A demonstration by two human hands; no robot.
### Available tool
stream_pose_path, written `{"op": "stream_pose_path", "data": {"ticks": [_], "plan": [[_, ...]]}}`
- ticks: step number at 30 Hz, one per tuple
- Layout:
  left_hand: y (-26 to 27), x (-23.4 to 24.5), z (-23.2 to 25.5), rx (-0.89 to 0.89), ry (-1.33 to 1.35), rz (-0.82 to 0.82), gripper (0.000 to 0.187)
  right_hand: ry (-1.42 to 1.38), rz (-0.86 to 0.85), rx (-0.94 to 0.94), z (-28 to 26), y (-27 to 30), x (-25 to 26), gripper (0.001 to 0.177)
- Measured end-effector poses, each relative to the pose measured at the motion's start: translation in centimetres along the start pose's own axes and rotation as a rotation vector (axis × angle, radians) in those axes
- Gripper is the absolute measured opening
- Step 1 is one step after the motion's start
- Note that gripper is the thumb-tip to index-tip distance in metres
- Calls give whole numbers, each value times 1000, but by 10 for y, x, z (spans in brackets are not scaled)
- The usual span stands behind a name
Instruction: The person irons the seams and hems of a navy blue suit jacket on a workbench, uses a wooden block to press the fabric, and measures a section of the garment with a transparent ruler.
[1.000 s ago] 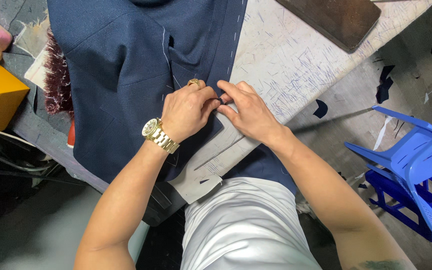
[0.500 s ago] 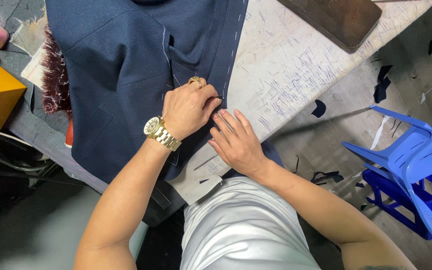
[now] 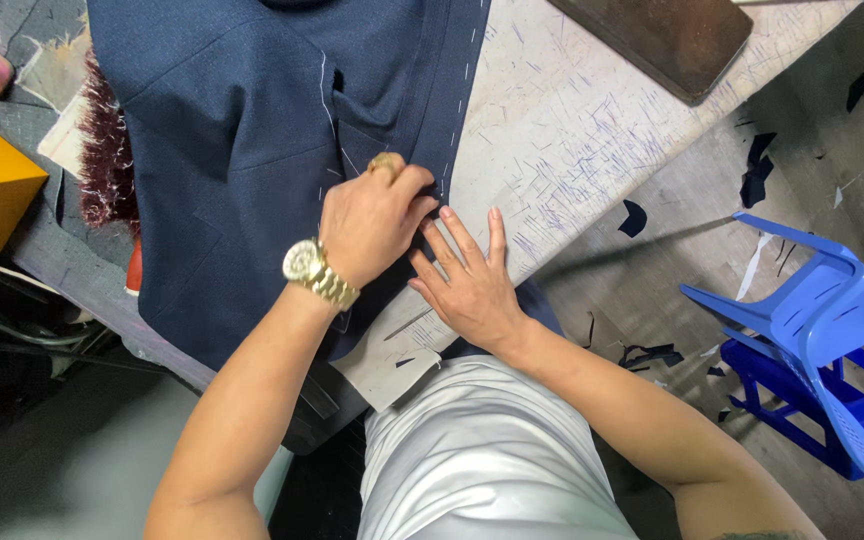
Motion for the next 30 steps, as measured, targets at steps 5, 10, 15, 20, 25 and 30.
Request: {"op": "stream_pose_path", "data": {"ticks": [5,10,15,20,25,30], "plan": [[23,32,26,-413,-280,351,9,26,-74,-3,4,0,0,24],[25,17,20,-518,-345,312,27,13,-88,-12,6,-4,1,23],[24,21,21,-511,-334,308,26,-11,-74,-5,0,-1,6,22],[24,19,19,-499,-289,345,25,29,-32,-38,-5,2,4,25],[24,20,18,-501,-292,348,25,41,-25,-35,-5,3,2,25],[24,20,19,-489,-290,337,25,39,-31,-27,-6,1,0,24]]}}
Point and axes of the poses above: each hand's wrist, its own y-axis away from the middle knuckle, its own x-axis out of the back of the hand, z = x × y, the point moved 4 cm from there along -y, towards the middle knuckle, and after that the axes turned 3 degrees about -y, right-handed, at the moved point
